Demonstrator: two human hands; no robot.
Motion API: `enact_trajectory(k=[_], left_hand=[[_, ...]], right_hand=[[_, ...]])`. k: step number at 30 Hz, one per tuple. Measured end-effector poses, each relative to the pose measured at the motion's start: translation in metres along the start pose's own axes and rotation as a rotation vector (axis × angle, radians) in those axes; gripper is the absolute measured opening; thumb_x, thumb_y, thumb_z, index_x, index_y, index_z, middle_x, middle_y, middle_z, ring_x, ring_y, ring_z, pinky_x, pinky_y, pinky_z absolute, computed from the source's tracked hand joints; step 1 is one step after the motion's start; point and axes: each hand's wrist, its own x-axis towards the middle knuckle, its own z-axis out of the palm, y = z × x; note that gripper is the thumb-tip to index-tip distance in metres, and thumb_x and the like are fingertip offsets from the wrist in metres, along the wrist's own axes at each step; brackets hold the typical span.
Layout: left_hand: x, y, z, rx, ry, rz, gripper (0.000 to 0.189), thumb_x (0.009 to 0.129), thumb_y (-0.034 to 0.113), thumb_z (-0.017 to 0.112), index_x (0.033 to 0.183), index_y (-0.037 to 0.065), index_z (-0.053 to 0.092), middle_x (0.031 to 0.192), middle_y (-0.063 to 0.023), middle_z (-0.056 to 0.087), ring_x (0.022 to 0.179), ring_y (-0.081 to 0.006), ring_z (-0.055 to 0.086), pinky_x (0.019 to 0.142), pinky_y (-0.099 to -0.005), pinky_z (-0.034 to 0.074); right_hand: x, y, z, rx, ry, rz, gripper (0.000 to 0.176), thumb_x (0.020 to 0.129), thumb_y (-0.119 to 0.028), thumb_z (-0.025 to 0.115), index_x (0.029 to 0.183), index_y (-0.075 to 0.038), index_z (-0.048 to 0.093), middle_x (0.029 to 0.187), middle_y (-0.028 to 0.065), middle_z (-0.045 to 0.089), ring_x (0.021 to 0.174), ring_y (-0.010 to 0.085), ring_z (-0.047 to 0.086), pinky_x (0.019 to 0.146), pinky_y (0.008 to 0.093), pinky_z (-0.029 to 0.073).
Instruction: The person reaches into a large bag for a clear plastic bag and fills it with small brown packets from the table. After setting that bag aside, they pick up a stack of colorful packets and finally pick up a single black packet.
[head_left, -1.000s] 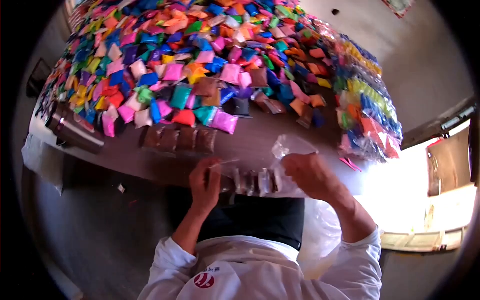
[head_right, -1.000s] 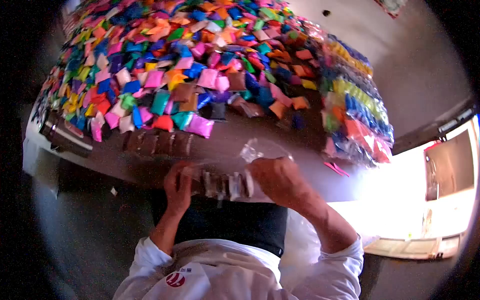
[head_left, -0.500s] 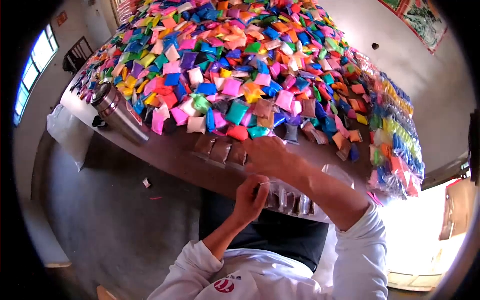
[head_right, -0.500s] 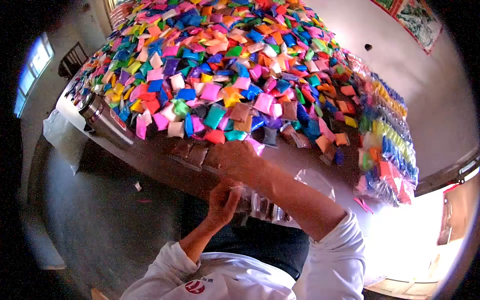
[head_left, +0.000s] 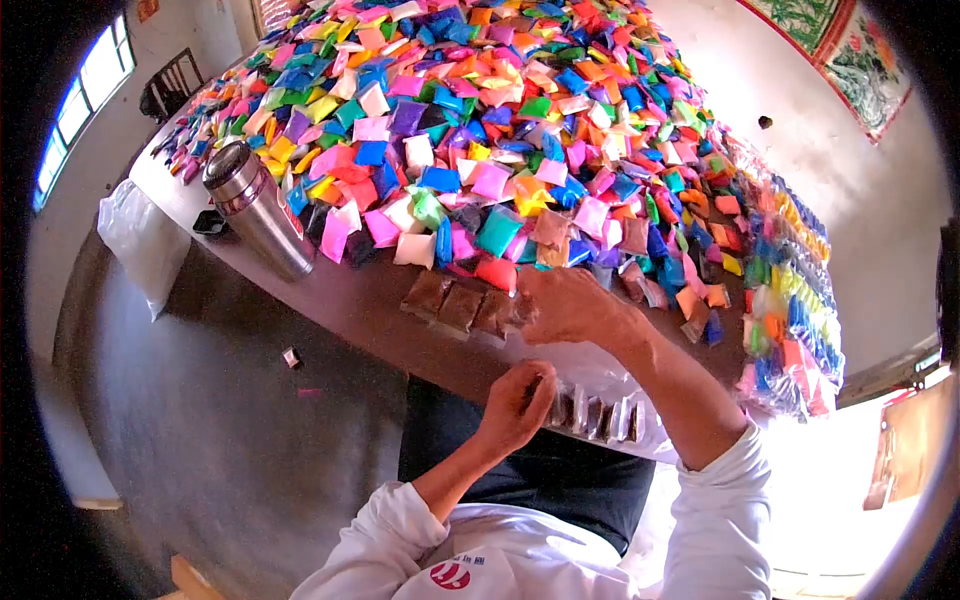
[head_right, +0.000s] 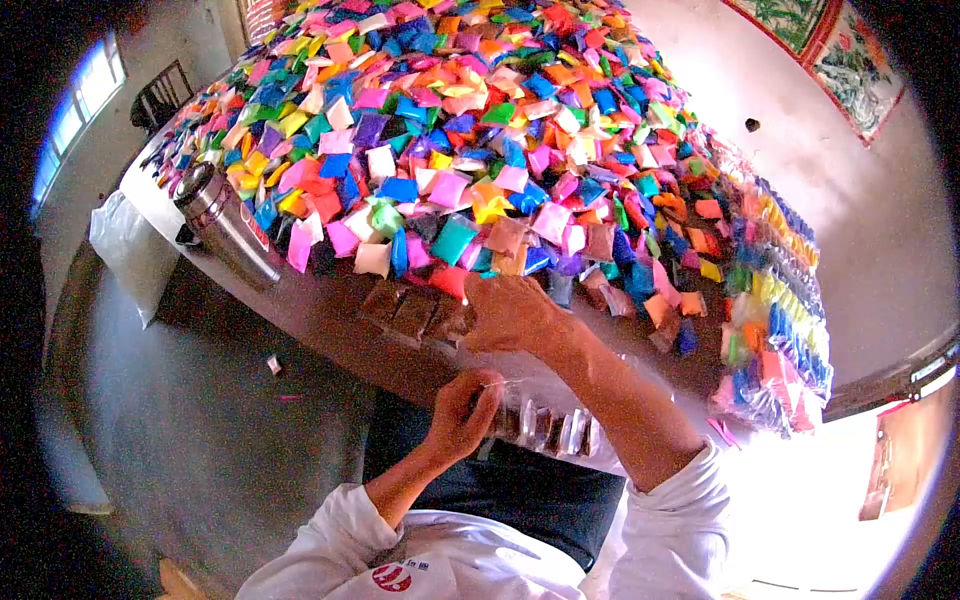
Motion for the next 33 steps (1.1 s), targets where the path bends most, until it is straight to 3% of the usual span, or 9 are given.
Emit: enact_trajectory(k=[12,21,22,23,25,27,30,31,33], left_hand=[[0.0,-0.003,0.002,-0.064,-0.027,-0.077,0.013,0.094,0.013,0.055,0.089,0.001,0.054,0.079,-0.0128,0.054,0.068,-0.0227,0.053,0.065,-0.0334,0.044],[0.0,-0.008,0.0,0.063,-0.014,-0.026,0.016,0.095,0.015,0.054,0.091,0.001,0.059,0.078,-0.0084,0.059,0.071,-0.0152,0.055,0.067,-0.03,0.046],[-0.003,-0.009,0.0,-0.036,-0.021,-0.119,0.016,0.095,0.015,0.053,0.092,0.002,0.061,0.083,-0.0057,0.061,0.076,-0.0129,0.055,0.069,-0.0295,0.047],[-0.003,-0.011,-0.001,0.024,0.001,-0.037,0.016,0.095,0.015,0.053,0.093,0.002,0.061,0.083,-0.0057,0.061,0.076,-0.0128,0.055,0.07,-0.0294,0.047],[-0.001,-0.008,-0.002,0.081,0.011,0.013,0.016,0.095,0.014,0.053,0.095,0.001,0.062,0.083,-0.0054,0.061,0.076,-0.0131,0.056,0.07,-0.0301,0.048],[0.005,0.002,-0.002,0.128,0.022,0.056,0.015,0.094,0.012,0.053,0.093,0.0,0.062,0.086,-0.0077,0.064,0.079,-0.0132,0.059,0.072,-0.0281,0.048],[0.004,-0.003,-0.001,0.035,0.02,0.013,0.018,0.095,0.016,0.053,0.094,0.0,0.061,0.082,-0.0056,0.061,0.075,-0.0104,0.055,0.067,-0.0254,0.045],[0.002,-0.004,-0.002,0.032,0.012,0.018,0.018,0.095,0.017,0.053,0.094,0.0,0.06,0.08,-0.0047,0.059,0.074,-0.0096,0.053,0.065,-0.0248,0.044],[0.003,0.003,-0.003,0.027,-0.004,-0.02,0.018,0.095,0.018,0.054,0.093,0.001,0.06,0.078,-0.0046,0.057,0.072,-0.0096,0.052,0.064,-0.0245,0.042]], right_hand=[[0.031,-0.028,0.048,-0.171,0.021,-0.029,0.065,0.064,-0.032,0.079,0.11,0.001,0.047,0.097,0.0207,0.065,0.094,0.0387,0.064,0.079,0.0476,0.05],[0.011,-0.02,0.011,-0.057,0.071,0.011,0.049,0.063,-0.017,0.071,0.105,0.0,0.05,0.092,0.0219,0.064,0.09,0.0403,0.064,0.074,0.049,0.051],[0.003,-0.011,0.003,-0.088,0.215,-0.035,0.05,0.065,-0.02,0.07,0.106,-0.001,0.05,0.09,0.022,0.064,0.087,0.0396,0.064,0.073,0.0495,0.052],[-0.011,0.002,0.005,-0.026,0.475,-0.108,0.052,0.066,-0.022,0.071,0.109,-0.001,0.05,0.091,0.0221,0.063,0.085,0.0392,0.063,0.073,0.0478,0.051],[-0.06,-0.004,-0.045,0.452,0.37,-0.022,0.05,0.067,-0.015,0.074,0.109,-0.001,0.05,0.087,0.0133,0.062,0.074,0.0262,0.062,0.07,0.0355,0.05],[-0.114,0.001,-0.057,0.538,0.398,0.103,0.045,0.071,-0.013,0.073,0.108,-0.002,0.049,0.084,0.0081,0.058,0.075,0.0155,0.056,0.071,0.0301,0.047],[-0.187,0.011,-0.03,0.894,0.44,0.218,0.043,0.076,-0.02,0.073,0.107,-0.002,0.048,0.091,0.0058,0.056,0.084,0.0108,0.051,0.075,0.0266,0.042],[-0.202,0.015,-0.013,0.968,0.451,0.164,0.036,0.081,-0.009,0.071,0.109,-0.003,0.048,0.083,0.0035,0.055,0.075,0.0088,0.052,0.065,0.0245,0.045],[-0.228,0.019,0.019,0.984,0.469,0.332,0.037,0.08,-0.01,0.072,0.108,-0.002,0.049,0.082,0.0019,0.053,0.075,0.0087,0.051,0.067,0.0255,0.046]])
